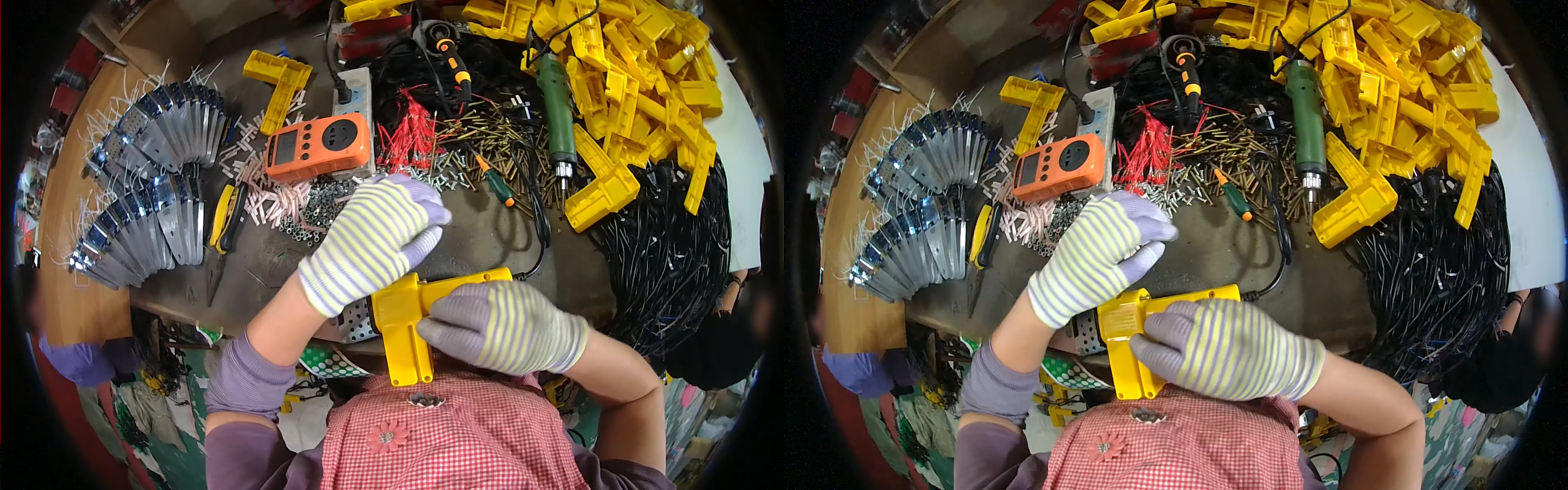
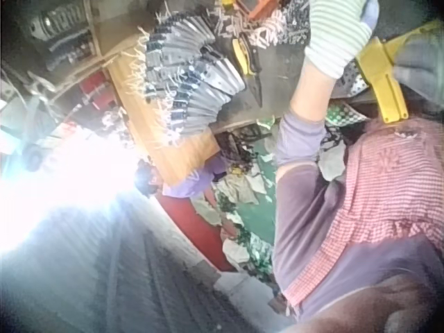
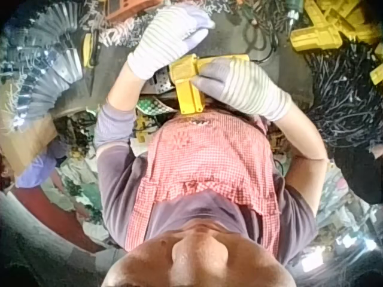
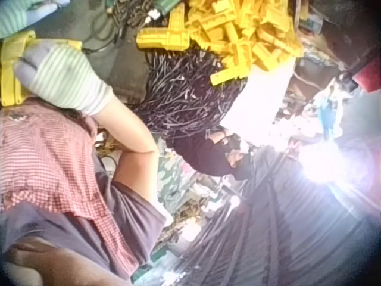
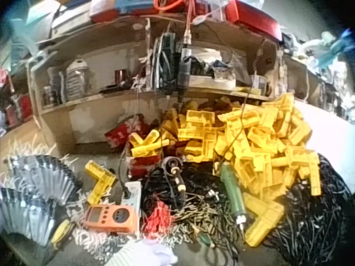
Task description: Assembling yellow plastic components using a soldering iron, hot glue gun, and power screwdriver on a manufacturing floor.
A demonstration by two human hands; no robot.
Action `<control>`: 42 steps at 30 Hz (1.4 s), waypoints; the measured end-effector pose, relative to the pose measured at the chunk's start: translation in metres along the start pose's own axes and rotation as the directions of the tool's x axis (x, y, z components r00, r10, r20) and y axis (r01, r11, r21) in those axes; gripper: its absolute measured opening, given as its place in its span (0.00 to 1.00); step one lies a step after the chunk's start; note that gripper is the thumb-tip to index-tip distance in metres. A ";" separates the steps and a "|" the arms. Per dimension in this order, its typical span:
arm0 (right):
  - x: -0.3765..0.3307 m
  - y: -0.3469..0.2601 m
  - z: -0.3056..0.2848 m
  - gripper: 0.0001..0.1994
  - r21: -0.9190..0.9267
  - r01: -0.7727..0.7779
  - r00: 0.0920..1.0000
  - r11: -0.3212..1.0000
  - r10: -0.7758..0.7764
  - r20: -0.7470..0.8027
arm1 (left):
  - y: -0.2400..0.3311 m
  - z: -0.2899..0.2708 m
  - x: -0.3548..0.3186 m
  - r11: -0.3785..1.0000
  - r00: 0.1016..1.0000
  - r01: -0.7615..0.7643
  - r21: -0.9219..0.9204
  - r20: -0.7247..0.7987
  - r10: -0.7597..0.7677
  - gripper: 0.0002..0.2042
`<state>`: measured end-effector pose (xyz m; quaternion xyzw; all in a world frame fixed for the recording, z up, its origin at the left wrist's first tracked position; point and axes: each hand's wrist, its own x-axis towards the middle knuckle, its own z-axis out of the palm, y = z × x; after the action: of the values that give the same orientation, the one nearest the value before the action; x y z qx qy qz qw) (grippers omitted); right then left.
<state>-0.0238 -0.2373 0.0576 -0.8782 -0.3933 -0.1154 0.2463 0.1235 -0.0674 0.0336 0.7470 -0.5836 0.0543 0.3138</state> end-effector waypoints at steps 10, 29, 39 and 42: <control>0.046 0.108 0.011 0.19 -0.233 -0.527 0.823 0.817 0.559 0.098 | -0.009 -0.003 -0.008 0.911 0.949 -0.122 0.395 0.316 -0.010 0.06; -0.002 0.066 -0.024 0.11 0.662 -0.656 0.584 0.362 0.799 0.142 | -0.002 -0.032 -0.021 0.994 0.997 0.077 -0.076 0.003 -0.077 0.09; -0.022 -0.021 -0.018 0.08 0.694 -0.529 0.782 0.489 0.598 0.176 | 0.006 -0.043 -0.042 0.998 0.972 -0.020 -0.061 0.232 0.034 0.10; -0.023 -0.035 -0.003 0.08 0.616 -0.504 0.827 0.605 0.544 0.142 | 0.015 -0.047 -0.033 0.998 0.962 -0.065 0.022 0.266 0.057 0.12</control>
<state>-0.0655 -0.2335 0.0630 -0.8157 -0.1263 0.0738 0.5596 0.1130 -0.0168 0.0623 0.7339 -0.6421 -0.0277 0.2198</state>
